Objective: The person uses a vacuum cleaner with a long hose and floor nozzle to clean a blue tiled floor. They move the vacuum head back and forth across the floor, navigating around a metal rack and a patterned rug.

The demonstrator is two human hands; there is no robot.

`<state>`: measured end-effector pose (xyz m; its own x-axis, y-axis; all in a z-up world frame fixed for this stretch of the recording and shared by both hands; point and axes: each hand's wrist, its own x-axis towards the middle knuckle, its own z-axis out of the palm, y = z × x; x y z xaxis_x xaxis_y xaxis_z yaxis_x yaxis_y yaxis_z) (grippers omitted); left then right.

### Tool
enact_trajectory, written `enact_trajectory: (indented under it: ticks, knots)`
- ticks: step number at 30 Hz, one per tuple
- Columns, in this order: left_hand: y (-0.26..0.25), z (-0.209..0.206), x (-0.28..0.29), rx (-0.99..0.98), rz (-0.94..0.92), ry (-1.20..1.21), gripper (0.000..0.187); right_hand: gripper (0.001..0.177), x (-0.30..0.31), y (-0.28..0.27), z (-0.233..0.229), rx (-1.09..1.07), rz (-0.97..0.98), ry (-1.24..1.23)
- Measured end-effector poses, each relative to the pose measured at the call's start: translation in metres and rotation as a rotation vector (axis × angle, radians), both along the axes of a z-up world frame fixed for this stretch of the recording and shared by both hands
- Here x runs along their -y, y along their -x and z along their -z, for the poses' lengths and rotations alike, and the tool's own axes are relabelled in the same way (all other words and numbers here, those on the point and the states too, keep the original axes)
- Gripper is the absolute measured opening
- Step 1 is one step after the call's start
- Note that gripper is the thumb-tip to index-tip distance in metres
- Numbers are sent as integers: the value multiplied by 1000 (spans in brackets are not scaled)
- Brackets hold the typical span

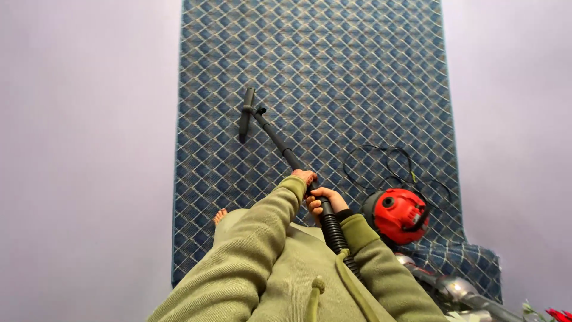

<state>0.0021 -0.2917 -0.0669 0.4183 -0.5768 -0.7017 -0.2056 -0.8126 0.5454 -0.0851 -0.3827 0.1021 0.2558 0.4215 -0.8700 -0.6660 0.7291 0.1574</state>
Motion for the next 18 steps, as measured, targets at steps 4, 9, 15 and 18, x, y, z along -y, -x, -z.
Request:
enact_trajectory:
  ticks: [4,9,15,18]
  knots:
    - [3,-69,15,-63,-33,47,34,14,25,9,-9,-21,98,-16]
    - [-16,-81,24,-29,-4,74,34,15,28,-6,-16,7,107,-11]
    - [-67,-58,12,-378,-634,13,51,12,3,-52,4,79,85,6]
    - [-104,3,-4,-77,-206,21,26,13,-24,-94,-6,101,89,0]
